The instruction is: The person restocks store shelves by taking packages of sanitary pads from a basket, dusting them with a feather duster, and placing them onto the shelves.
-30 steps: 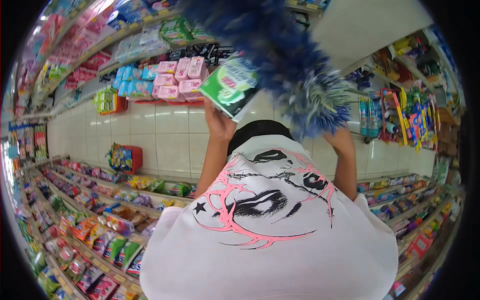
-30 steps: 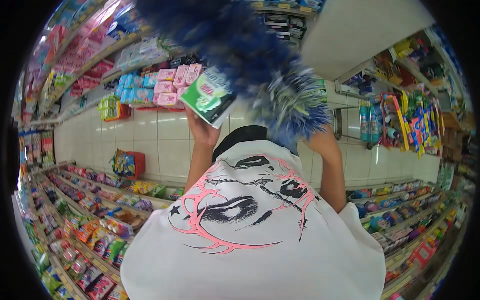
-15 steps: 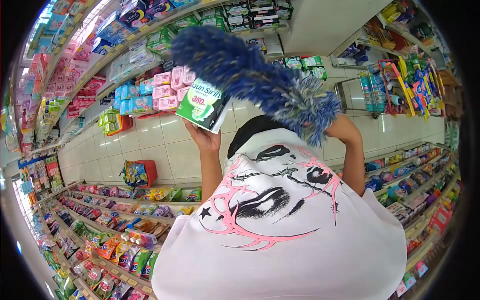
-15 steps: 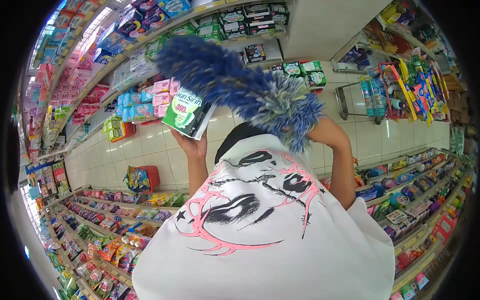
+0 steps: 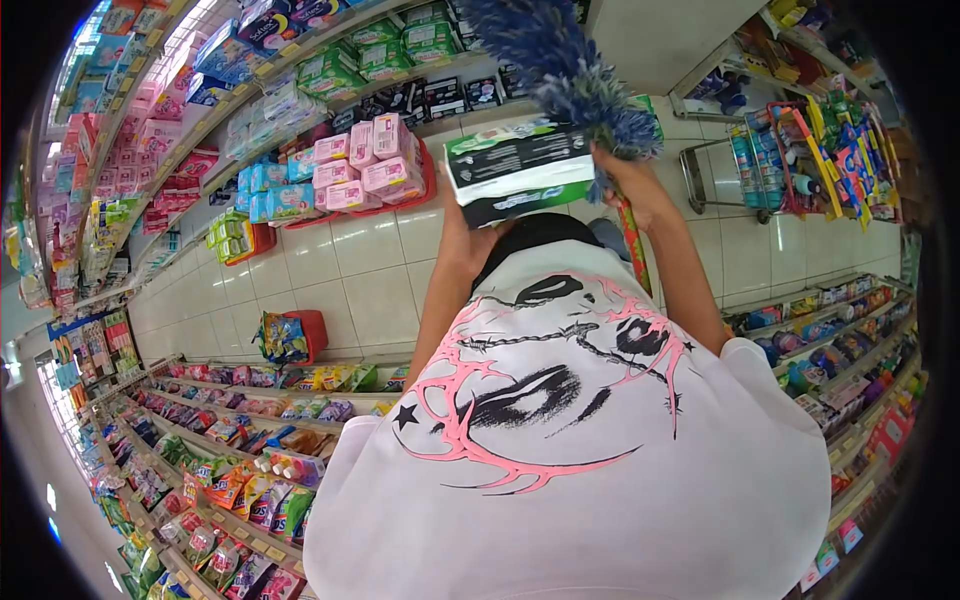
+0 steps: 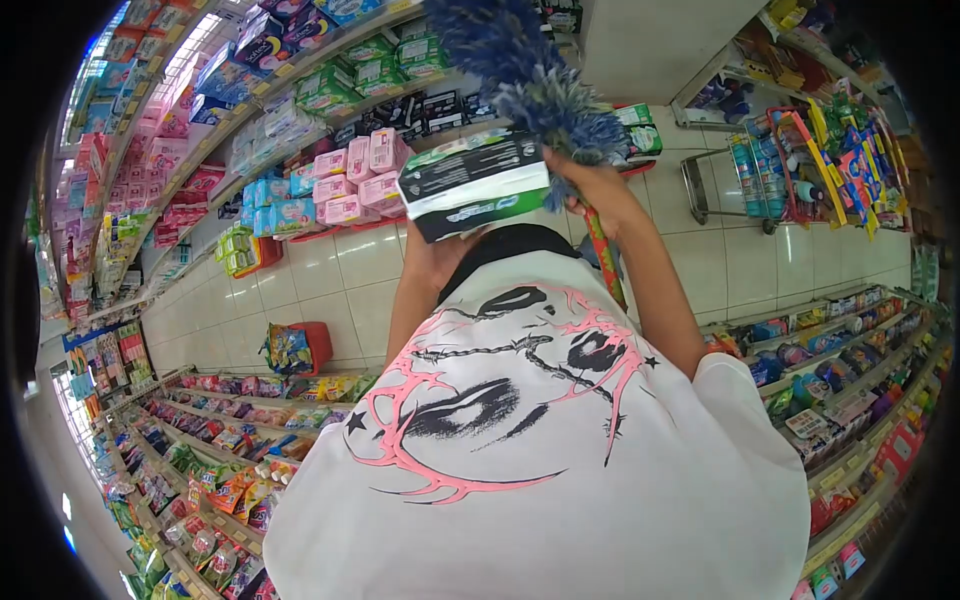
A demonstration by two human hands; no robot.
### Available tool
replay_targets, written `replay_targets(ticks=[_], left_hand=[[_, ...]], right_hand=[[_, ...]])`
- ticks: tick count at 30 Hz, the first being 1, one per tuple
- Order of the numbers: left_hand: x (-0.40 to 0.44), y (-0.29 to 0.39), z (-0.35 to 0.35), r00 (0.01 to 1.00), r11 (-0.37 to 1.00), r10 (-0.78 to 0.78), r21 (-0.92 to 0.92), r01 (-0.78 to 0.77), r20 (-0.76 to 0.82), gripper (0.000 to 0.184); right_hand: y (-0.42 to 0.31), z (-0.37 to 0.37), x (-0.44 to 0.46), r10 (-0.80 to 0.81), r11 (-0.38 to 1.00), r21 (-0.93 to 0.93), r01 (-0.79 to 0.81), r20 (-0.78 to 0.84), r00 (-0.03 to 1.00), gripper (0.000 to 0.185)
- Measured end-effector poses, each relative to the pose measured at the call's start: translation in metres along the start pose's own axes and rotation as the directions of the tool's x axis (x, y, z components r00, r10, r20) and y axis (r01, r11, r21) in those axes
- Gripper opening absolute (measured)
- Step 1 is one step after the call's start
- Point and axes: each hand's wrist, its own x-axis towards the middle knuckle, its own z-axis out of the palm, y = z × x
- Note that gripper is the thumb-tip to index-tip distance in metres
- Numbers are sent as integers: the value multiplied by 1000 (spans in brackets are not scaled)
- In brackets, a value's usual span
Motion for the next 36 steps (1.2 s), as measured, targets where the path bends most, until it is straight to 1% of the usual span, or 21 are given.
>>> replay_targets(ticks=[2,4,6,7,8,10,12,13,15,19,20,22,23,24,26,28,29,31,33,35,36], left_hand=[[11,-5,1,943,935,313,212,-285,-113,65],[13,8,15,881,829,441,454,-327,-170,53],[19,5,15,806,600,586,625,-500,82,48],[11,10,37,861,712,505,532,-458,66,48],[27,9,23,851,692,520,548,-470,73,48],[31,14,31,924,850,383,390,-353,1,52],[35,22,43,964,933,258,278,-230,-68,52],[40,24,42,982,951,182,261,-166,-40,57],[46,23,44,991,947,135,297,-121,-27,57],[51,24,63,998,946,63,320,-53,-22,59],[52,25,66,999,951,35,307,-27,-23,60],[62,24,63,999,933,43,357,-43,8,60],[70,23,56,995,872,82,481,-96,50,63],[80,22,50,988,790,116,594,-151,98,65],[84,29,60,999,737,-44,675,29,6,63],[94,21,62,997,758,-50,653,5,51,63],[102,18,63,994,836,-81,547,26,76,62],[123,4,63,997,907,-56,420,30,49,58],[139,-13,79,998,966,-54,256,43,35,57],[162,-42,86,997,995,-42,94,36,61,58],[172,-62,92,998,1000,7,-9,-6,61,55]], right_hand=[[-1,-5,3,-53,995,91,49,37,998,36],[1,-15,16,-39,993,114,32,52,998,40],[-1,-16,18,93,994,51,-97,73,993,43],[-9,-11,13,87,996,6,-88,78,993,51],[-8,-13,14,86,996,19,-88,74,994,51],[-10,-19,24,150,988,-44,-145,169,974,60],[-4,-25,37,181,983,-69,-171,176,968,62],[-1,-27,41,177,982,-93,-162,182,967,59],[1,-32,47,171,982,-117,-151,190,967,57],[-7,-38,53,248,968,-78,-238,161,955,49],[-8,-38,53,218,976,-18,-218,146,965,40],[-12,-45,57,189,980,40,-196,127,974,43],[-15,-51,61,206,978,15,-209,112,972,40],[-19,-57,65,221,975,-9,-221,98,970,46],[-31,-68,64,221,975,-3,-221,74,972,41],[-35,-91,68,167,963,199,-184,98,981,37],[-36,-107,73,157,968,180,-175,109,982,37],[-34,-140,85,125,803,562,-199,168,978,33],[-34,-163,88,177,809,550,-208,110,978,31],[-18,-190,108,358,691,633,-350,121,926,36],[-14,-192,111,329,732,594,-335,122,936,48]])
